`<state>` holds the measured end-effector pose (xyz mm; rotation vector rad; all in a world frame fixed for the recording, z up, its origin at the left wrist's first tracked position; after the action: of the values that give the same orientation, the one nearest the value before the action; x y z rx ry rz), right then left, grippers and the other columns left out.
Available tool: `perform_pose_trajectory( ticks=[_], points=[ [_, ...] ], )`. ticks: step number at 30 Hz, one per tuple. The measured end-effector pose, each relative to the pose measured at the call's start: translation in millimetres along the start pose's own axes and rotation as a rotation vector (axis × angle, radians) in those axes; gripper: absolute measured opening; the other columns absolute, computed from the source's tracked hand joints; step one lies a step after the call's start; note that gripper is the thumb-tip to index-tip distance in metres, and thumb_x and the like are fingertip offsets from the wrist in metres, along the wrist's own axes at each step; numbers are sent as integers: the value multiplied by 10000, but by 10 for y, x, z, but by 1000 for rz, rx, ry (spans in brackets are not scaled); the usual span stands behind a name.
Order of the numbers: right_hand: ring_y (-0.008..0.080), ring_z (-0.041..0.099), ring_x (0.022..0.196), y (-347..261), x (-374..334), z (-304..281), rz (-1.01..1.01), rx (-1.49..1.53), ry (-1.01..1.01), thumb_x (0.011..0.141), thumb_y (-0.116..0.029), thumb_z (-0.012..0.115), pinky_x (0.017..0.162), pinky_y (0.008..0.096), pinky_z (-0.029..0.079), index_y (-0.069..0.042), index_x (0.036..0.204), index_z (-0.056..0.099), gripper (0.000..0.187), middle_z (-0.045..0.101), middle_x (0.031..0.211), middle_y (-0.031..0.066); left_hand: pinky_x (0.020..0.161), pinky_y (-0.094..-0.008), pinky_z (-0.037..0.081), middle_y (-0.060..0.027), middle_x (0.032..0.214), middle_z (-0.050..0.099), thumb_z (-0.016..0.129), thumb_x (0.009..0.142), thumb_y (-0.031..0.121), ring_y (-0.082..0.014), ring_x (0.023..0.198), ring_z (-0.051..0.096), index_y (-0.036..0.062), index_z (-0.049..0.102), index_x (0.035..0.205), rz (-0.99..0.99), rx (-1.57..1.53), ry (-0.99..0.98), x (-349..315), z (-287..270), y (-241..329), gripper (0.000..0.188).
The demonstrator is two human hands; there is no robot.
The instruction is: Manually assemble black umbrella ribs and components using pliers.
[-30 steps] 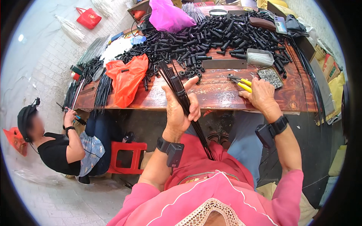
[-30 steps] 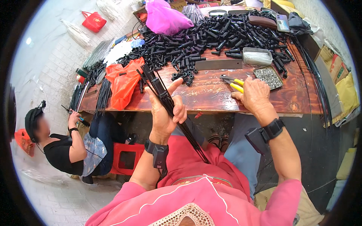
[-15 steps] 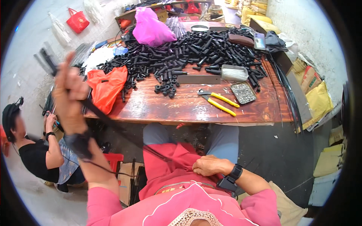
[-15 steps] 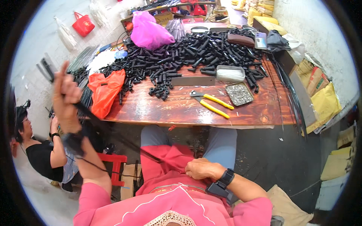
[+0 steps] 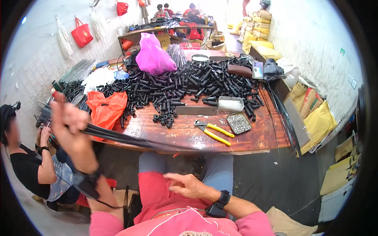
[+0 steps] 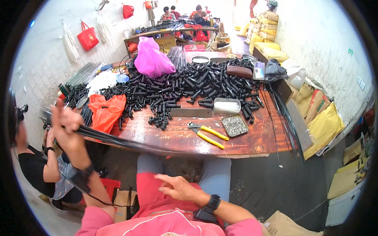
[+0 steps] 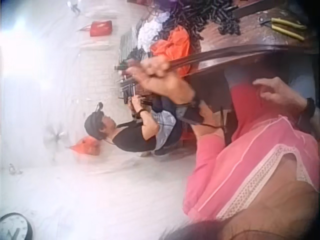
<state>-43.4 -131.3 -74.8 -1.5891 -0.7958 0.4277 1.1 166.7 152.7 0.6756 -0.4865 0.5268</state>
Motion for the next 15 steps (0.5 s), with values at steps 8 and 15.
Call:
perform_pose_trajectory(
  ticks=[8,15],
  points=[
    [254,644,1039,-714,-16,-513,-482,-41,191,799,-137,754,827,313,536,-8,1128,654,368,591,1226,201,711,-449,560,-47,751,667,505,950,540,-262,772,687,90,599,1109,-848,-156,495,-1654,-182,-1702,487],
    [99,605,554,-323,-10,-729,208,-13,260,833,-141,691,525,263,471,5,768,687,159,649,619,50,475,-228,461,-54,609,648,664,928,263,-98,495,591,11,695,815,-1217,823,-432,-1766,-311,-1391,278]
  ],
)
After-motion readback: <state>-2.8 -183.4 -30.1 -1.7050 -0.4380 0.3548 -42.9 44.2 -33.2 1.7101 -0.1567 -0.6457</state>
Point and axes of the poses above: each hand's wrist, its own x-axis towards the middle knuckle, its own z-axis out of the palm, y = z × x, the point moved 2 cm from there along x, towards the middle knuckle
